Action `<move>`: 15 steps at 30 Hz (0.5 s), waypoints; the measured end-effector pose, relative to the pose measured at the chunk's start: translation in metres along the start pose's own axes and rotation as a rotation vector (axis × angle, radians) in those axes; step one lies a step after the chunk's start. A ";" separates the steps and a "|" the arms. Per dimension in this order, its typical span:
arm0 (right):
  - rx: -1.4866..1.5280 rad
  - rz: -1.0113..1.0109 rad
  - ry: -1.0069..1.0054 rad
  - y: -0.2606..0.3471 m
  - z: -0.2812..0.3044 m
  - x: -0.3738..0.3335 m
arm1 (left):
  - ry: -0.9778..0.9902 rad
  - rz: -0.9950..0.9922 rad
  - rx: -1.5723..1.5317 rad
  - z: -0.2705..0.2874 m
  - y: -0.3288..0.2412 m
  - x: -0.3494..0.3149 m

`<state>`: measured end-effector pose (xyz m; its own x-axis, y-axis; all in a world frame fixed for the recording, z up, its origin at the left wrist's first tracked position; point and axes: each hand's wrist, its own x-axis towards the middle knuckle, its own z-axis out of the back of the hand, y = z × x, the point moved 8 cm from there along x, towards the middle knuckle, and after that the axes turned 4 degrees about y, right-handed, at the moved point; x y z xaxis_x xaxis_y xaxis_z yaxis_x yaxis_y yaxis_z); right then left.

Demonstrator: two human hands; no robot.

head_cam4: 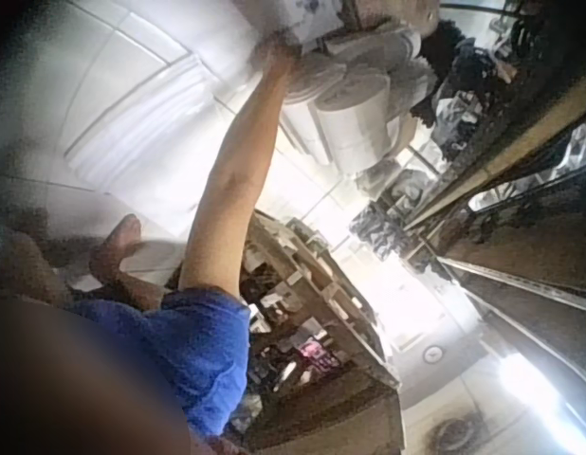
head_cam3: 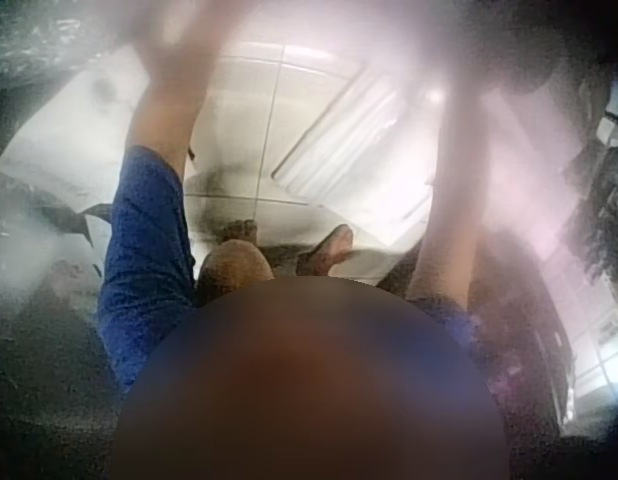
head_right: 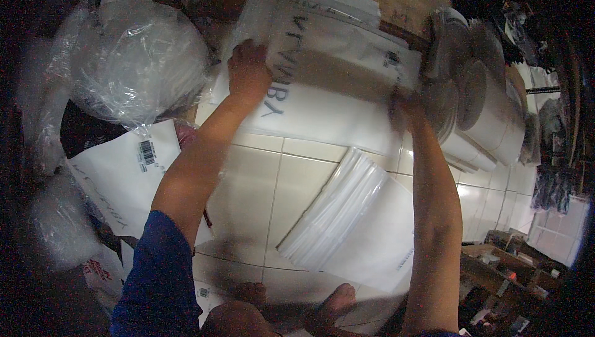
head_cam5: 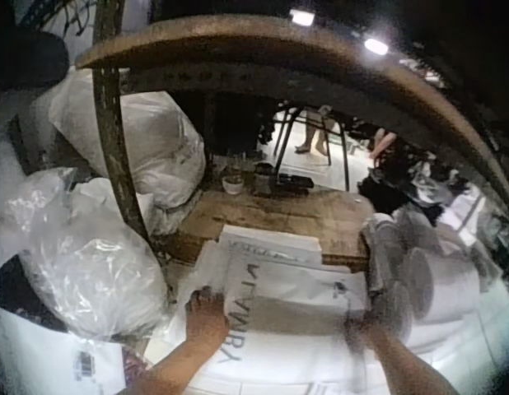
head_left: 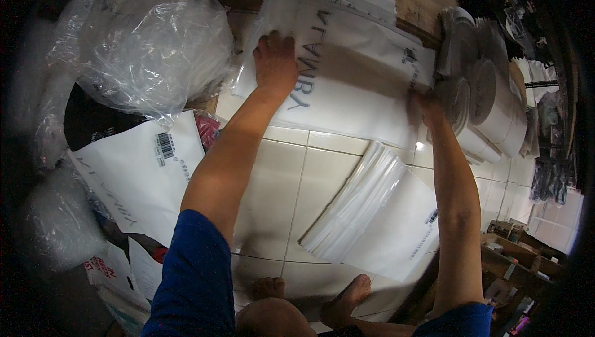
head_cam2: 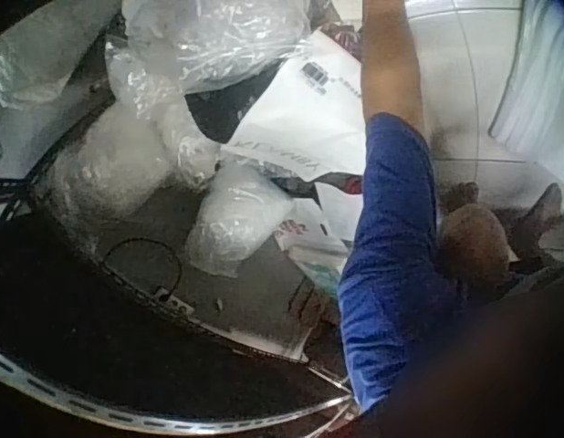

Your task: The person sits on the floor and repeatedly picks up white poly mailers, aligns them, and stacks them into a neat pile. The person handles the packages one by one, occasionally adjusting the stack to keep it aligned.

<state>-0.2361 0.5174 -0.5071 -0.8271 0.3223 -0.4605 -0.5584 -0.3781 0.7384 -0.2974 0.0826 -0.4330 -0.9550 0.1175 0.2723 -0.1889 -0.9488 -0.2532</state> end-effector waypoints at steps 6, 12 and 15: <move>-0.032 -0.012 -0.062 0.024 -0.010 -0.020 | 0.269 0.343 -0.098 -0.009 0.023 0.014; 0.004 -0.027 -0.054 0.035 -0.016 -0.032 | 0.147 0.208 -0.154 -0.008 0.033 0.023; -0.047 -0.028 -0.075 0.007 0.000 -0.011 | 0.026 -0.010 0.095 0.011 0.000 0.012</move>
<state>-0.2312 0.5109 -0.4972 -0.8053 0.3964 -0.4410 -0.5847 -0.4078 0.7013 -0.3059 0.0806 -0.4192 -0.9589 0.1334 0.2503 -0.1772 -0.9708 -0.1615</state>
